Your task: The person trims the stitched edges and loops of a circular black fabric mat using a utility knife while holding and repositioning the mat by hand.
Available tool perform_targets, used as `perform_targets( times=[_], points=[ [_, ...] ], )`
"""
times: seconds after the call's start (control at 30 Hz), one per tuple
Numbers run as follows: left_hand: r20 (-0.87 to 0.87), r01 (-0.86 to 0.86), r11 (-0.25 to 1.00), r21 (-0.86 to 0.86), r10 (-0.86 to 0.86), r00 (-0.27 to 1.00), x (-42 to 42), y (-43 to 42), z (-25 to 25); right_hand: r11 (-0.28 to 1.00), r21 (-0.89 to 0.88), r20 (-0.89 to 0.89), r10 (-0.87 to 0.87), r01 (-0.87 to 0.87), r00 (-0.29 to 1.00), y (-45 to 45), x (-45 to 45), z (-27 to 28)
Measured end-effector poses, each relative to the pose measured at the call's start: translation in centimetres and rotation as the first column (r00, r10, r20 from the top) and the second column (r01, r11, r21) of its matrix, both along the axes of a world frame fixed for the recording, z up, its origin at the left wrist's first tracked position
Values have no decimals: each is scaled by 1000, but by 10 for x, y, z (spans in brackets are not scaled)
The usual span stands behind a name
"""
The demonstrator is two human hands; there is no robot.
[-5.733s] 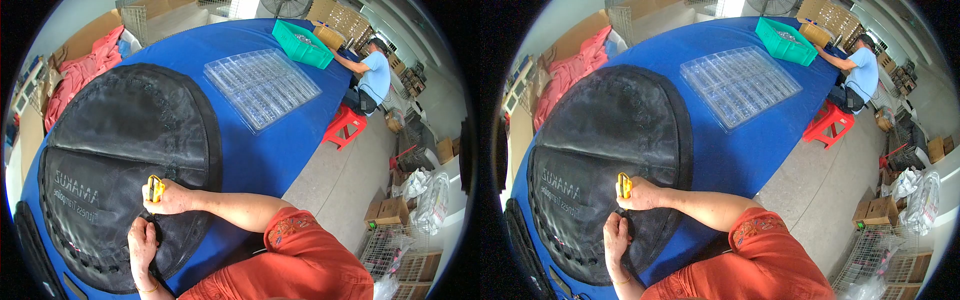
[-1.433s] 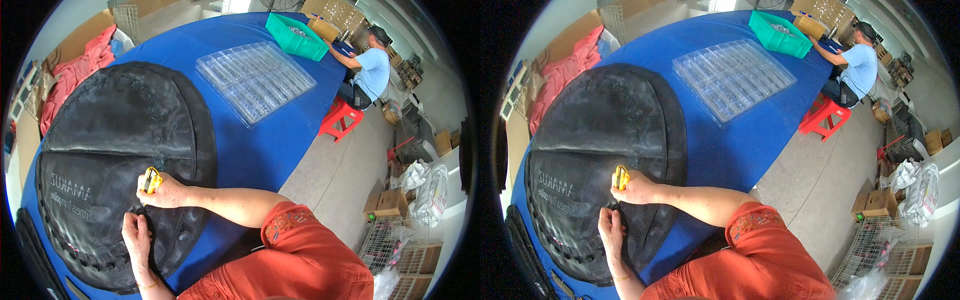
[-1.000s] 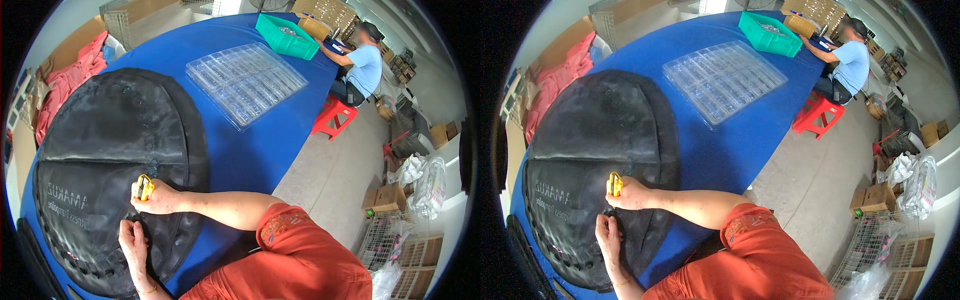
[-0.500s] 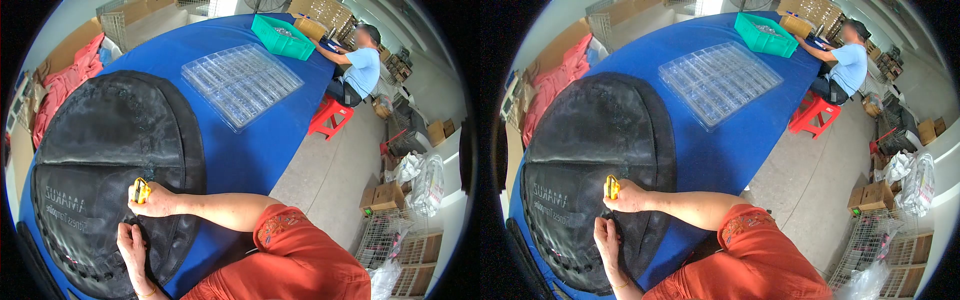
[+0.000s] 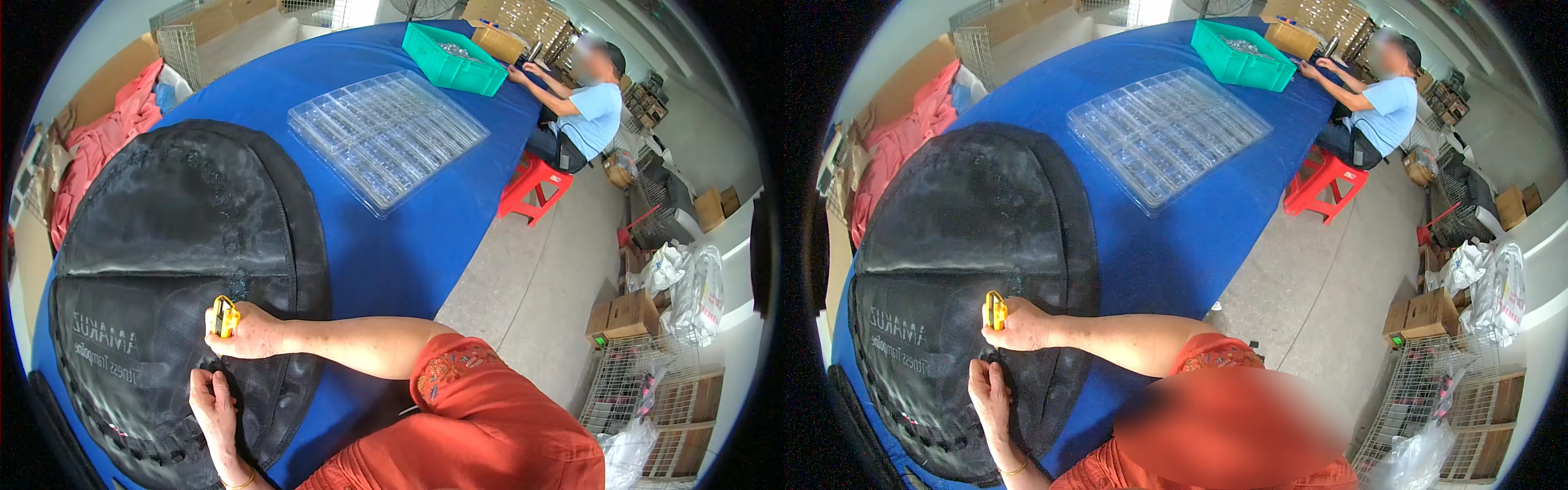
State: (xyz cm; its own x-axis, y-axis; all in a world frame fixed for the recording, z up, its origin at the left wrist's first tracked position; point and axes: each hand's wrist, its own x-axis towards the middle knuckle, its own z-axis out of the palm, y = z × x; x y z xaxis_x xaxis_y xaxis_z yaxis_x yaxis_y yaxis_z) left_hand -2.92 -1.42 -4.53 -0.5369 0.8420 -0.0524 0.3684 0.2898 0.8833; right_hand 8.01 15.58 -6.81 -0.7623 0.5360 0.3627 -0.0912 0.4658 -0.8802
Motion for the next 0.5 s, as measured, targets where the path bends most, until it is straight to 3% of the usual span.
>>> perform_targets(
  times=[0.27,0.33,0.5],
  points=[
    [1,-17,1000,-1,17,1000,3,2,2,1000,11,-29,-15,16,999,0,2,4],
    [18,-18,1000,7,18,1000,2,1,0,996,-83,-25,-30,28,999,-2,2,8],
    [11,-15,1000,0,15,1000,2,1,3,1000,-1,-7,-3,3,1000,0,1,2]
  ],
)
